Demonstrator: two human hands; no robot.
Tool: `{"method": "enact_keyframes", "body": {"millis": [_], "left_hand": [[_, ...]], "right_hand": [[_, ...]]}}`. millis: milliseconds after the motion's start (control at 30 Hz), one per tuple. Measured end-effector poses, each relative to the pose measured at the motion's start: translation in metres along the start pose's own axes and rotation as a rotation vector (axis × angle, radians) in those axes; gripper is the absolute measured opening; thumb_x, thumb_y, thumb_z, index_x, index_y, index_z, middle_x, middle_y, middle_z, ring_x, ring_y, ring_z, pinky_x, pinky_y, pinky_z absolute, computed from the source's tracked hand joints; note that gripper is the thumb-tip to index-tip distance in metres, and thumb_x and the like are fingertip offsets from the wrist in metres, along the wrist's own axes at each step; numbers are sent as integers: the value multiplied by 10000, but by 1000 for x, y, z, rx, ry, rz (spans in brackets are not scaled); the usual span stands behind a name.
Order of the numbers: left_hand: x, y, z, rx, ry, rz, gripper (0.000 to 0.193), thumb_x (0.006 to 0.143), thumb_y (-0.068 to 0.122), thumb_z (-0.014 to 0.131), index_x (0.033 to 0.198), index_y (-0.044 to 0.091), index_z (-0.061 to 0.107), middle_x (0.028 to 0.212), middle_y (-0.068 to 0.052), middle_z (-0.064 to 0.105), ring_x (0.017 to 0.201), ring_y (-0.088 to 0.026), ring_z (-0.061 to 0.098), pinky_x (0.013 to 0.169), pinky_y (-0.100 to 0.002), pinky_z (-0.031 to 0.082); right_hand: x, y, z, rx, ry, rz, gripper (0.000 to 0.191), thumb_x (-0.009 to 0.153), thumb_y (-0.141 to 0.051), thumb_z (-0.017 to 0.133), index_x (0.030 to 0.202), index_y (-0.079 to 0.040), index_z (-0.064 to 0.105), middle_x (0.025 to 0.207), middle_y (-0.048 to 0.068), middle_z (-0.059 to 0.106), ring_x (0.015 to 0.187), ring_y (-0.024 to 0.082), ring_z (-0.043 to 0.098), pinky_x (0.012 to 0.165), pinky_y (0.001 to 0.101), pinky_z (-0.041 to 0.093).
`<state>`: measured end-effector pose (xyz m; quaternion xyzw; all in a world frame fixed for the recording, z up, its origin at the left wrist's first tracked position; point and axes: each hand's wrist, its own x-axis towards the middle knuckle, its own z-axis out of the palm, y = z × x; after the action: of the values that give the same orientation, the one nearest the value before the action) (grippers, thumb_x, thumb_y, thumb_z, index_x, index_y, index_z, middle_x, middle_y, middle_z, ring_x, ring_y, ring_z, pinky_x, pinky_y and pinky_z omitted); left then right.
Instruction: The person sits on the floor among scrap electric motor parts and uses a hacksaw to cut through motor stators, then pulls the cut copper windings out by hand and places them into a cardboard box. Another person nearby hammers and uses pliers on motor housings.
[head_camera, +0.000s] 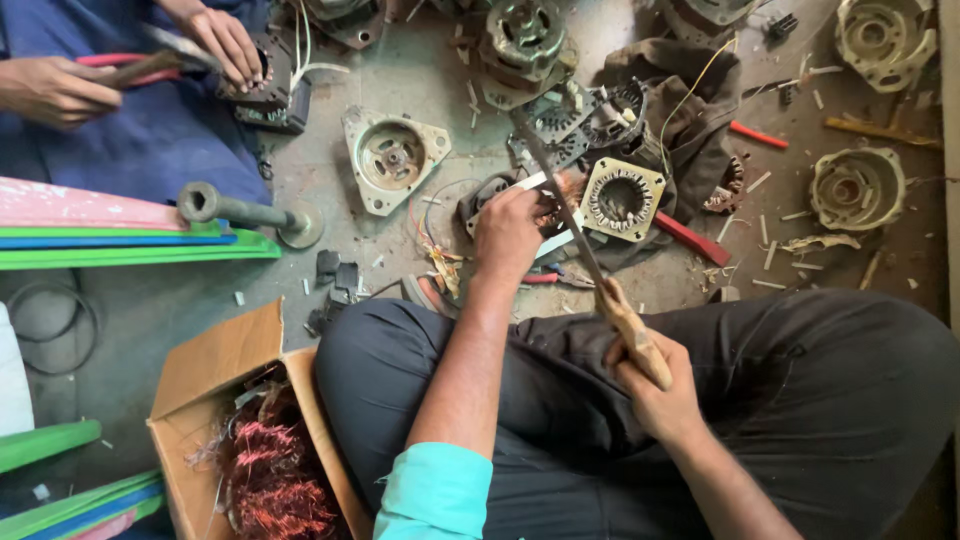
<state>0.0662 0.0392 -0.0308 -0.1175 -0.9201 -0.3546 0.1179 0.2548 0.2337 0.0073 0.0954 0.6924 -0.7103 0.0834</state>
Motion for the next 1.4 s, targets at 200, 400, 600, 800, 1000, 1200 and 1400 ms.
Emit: {"method": "enact_keyframes", "body": {"millis": [200,400,600,800,1000,1200,1400], "left_hand": [[-1,3,1,24,-45,36,202,823,-31,570,923,44,729,946,-139,714,917,-362,663,848,-460,516],[7,-1,5,-12,45,57,158,815,-12,593,905,32,715,939,-137,700,915,-356,662,849,-460,513],[-6,15,8,17,-7,234,151,788,-45,568,850,38,678,869,-122,663,877,-351,649,812,-471,501],[-2,9,-1,-17,48,61,103,790,-1,619,832,55,694,871,-128,686,861,-347,664,774,-460,516],[-4,4,15,101,-95,83,201,890,-68,542,801,62,667,845,-95,681,835,-264,677,823,-420,528],[-11,12,2,91,-64,174,106,783,-34,589,781,42,663,843,-130,671,867,-344,659,814,-469,506],[0,-3,5,68,-7,-13,138,773,-40,569,834,33,669,891,-139,661,899,-356,641,838,-458,501]], "right_hand": [[39,8,4,149,-21,34,121,748,44,562,829,4,642,752,35,633,689,114,576,630,254,458],[2,-2,-7,-5,-11,-26,75,756,36,582,808,3,623,755,29,614,713,108,556,661,252,456],[24,-5,-11,60,3,46,124,733,44,550,803,2,644,732,29,627,683,115,558,625,264,438],[17,-2,-7,33,-21,21,101,743,37,574,811,-2,637,755,19,622,707,106,568,649,254,467],[3,1,-10,56,-28,-28,124,752,43,568,847,-6,631,789,19,617,735,104,570,677,254,467],[51,2,13,93,-22,-26,92,798,38,574,851,-12,629,762,16,621,710,102,567,658,260,471],[5,1,1,-60,-21,-27,104,759,49,586,829,-14,631,759,7,605,712,87,542,660,249,454]]}}
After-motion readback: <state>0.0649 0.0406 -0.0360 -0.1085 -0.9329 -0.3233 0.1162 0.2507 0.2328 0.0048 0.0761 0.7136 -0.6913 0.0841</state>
